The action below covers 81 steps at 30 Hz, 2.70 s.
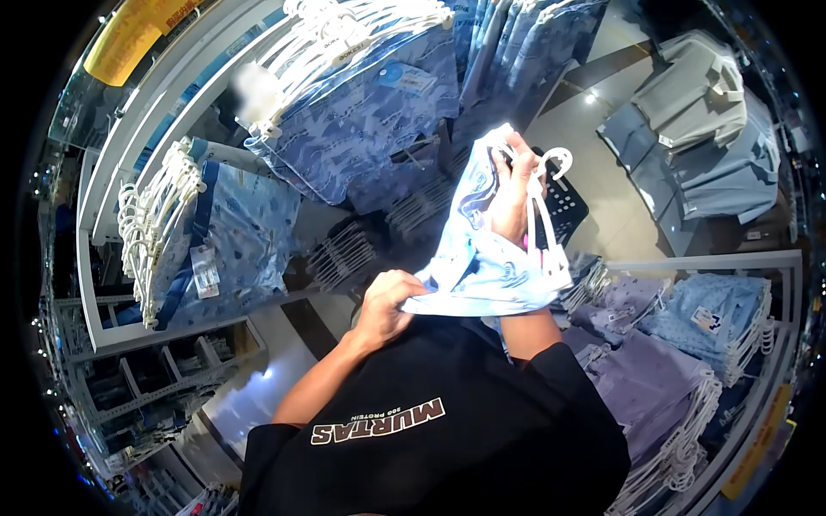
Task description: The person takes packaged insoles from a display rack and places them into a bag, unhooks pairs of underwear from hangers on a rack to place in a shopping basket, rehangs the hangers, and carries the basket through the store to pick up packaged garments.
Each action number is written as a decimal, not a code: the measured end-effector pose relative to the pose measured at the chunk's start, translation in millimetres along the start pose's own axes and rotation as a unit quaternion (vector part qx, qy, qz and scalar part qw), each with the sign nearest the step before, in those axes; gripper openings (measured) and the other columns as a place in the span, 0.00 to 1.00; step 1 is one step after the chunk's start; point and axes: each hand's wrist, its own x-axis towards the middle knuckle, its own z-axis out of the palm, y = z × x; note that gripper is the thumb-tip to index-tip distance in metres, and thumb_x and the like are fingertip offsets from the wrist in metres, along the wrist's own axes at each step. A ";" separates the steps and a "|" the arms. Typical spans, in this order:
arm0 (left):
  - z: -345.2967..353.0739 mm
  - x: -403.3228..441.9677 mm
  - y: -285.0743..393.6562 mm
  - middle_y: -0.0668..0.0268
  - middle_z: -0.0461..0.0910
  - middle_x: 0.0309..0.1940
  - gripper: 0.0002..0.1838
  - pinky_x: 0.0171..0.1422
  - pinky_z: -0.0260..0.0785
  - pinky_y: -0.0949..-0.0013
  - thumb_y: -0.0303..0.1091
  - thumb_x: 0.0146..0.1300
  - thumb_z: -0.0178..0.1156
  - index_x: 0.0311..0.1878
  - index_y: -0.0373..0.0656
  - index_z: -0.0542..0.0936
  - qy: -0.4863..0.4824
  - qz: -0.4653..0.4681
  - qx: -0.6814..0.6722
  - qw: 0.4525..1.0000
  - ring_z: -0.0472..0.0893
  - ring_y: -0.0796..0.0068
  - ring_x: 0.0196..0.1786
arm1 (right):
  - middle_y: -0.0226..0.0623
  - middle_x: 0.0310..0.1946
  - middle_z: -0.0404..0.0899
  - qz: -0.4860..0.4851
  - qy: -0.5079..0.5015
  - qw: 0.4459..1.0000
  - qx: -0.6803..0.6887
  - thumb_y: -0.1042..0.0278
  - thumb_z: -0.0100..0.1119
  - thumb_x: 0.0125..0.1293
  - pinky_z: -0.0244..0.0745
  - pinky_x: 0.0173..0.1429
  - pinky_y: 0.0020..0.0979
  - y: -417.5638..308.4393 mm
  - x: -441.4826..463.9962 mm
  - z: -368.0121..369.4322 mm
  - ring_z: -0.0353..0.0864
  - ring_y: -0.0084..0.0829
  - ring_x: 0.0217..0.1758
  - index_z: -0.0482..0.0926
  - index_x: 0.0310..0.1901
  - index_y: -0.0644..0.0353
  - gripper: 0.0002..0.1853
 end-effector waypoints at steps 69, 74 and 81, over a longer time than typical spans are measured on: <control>-30.1 57.1 34.1 0.57 0.83 0.39 0.20 0.45 0.72 0.59 0.21 0.56 0.68 0.54 0.37 0.82 0.121 0.020 0.041 0.992 0.82 0.55 0.39 | 0.45 0.52 0.76 -0.280 -0.213 0.870 -0.345 0.77 0.83 0.44 0.75 0.60 0.41 -11.0 -3.6 13.7 0.77 0.42 0.58 0.80 0.48 0.64 0.27; -11.1 27.7 1.2 0.58 0.83 0.46 0.24 0.52 0.71 0.59 0.18 0.46 0.67 0.51 0.39 0.82 0.049 -0.018 0.074 0.996 0.82 0.54 0.48 | 0.43 0.56 0.75 -0.236 -0.112 0.944 -0.201 0.71 0.80 0.54 0.72 0.66 0.41 1.5 -5.5 11.3 0.75 0.40 0.61 0.78 0.52 0.66 0.26; -16.3 16.8 11.7 0.64 0.82 0.33 0.12 0.46 0.70 0.63 0.22 0.46 0.74 0.35 0.40 0.83 -0.092 0.008 -0.104 0.990 0.82 0.62 0.38 | 0.44 0.57 0.75 0.008 -0.064 0.998 -0.025 0.60 0.52 0.80 0.79 0.59 0.33 -17.5 -10.5 22.2 0.81 0.32 0.54 0.70 0.58 0.66 0.17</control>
